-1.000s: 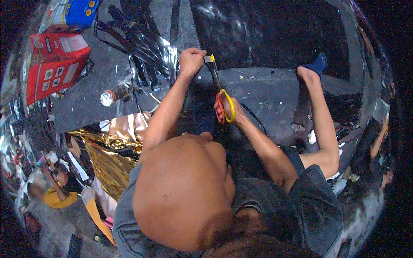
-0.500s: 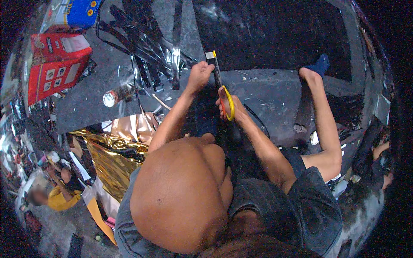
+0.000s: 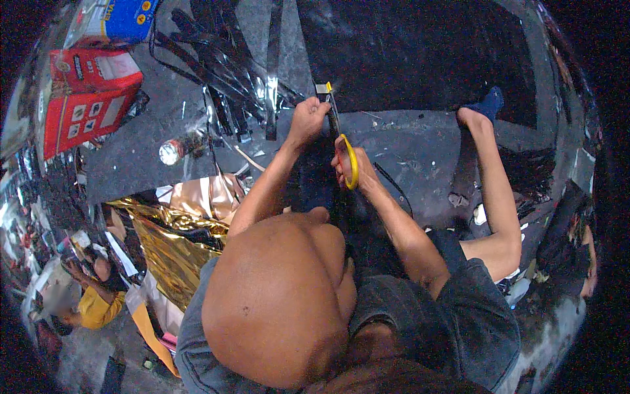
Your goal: The person uses yellow-handled scissors to cut a black flexible sheet on a cluttered workbench. They repeatedly trim the edges and remove small strips of the material.
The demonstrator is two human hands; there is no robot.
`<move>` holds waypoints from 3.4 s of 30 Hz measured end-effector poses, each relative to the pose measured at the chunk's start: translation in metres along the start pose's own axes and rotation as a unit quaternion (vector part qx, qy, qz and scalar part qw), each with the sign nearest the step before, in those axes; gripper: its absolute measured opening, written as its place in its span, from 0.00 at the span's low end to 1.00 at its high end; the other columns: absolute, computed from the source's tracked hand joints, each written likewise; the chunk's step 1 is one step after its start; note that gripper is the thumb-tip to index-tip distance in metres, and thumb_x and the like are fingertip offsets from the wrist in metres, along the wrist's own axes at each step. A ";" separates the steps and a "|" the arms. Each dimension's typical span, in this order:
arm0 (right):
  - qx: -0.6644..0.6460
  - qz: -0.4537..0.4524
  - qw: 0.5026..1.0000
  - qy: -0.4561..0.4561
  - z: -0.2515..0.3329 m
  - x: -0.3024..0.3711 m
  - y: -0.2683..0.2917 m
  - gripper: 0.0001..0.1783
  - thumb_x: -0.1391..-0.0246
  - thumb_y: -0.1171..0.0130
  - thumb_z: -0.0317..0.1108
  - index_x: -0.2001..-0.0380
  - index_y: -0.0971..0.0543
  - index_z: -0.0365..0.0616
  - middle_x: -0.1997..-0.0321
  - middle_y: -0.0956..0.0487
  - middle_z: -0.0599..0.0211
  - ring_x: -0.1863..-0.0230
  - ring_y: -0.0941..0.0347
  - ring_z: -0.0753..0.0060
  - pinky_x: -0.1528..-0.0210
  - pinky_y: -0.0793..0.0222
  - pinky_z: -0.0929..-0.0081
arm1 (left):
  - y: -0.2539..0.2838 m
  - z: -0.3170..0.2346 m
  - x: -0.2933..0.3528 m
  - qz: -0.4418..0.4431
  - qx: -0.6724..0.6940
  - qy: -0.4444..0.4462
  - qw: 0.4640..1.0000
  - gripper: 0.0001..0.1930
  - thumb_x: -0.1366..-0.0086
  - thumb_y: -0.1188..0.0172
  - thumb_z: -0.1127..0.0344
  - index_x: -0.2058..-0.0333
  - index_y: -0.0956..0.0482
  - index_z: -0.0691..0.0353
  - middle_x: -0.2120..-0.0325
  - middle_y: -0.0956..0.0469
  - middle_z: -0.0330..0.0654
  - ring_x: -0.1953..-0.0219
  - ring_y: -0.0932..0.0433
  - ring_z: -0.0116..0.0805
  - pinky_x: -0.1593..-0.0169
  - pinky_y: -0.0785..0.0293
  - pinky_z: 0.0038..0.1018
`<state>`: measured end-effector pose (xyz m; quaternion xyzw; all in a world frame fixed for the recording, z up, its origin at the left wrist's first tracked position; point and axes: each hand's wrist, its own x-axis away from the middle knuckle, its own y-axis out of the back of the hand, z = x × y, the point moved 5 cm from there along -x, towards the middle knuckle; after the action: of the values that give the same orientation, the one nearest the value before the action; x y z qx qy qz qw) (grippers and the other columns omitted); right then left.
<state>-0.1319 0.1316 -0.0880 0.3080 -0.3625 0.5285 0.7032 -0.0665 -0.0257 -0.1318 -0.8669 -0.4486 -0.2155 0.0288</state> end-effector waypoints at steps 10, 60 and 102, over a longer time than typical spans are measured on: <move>0.031 -0.014 0.998 0.048 0.007 -0.016 0.004 0.44 0.56 0.62 0.76 0.84 0.29 0.38 0.90 0.33 0.67 0.89 0.33 0.70 0.85 0.37 0.72 | -0.008 -0.003 -0.013 -0.005 0.096 0.096 0.991 0.12 0.41 0.45 0.63 0.81 0.28 0.60 0.86 0.34 0.28 0.83 0.40 0.19 0.79 0.45 0.22; -0.110 0.035 0.989 0.089 0.069 -0.020 0.078 0.40 0.48 0.69 0.71 0.82 0.31 0.41 0.91 0.34 0.68 0.91 0.34 0.70 0.88 0.35 0.73 | -0.014 -0.029 -0.028 -0.086 0.071 0.098 0.989 0.32 0.54 0.37 0.65 0.50 0.35 0.73 0.60 0.24 0.51 0.62 0.23 0.40 0.58 0.28 0.29; -0.111 0.023 0.993 -0.027 -0.014 0.001 0.025 0.35 0.56 0.50 0.71 0.78 0.24 0.44 0.86 0.30 0.71 0.85 0.32 0.72 0.83 0.34 0.71 | -0.027 -0.007 -0.004 0.019 0.008 -0.005 1.000 0.16 0.45 0.39 0.63 0.85 0.35 0.58 0.87 0.38 0.28 0.83 0.43 0.18 0.80 0.46 0.22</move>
<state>-0.1532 0.1498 -0.0938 0.2339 -0.4447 0.4924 0.7107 -0.0920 -0.0147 -0.1305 -0.8760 -0.4342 -0.2067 0.0373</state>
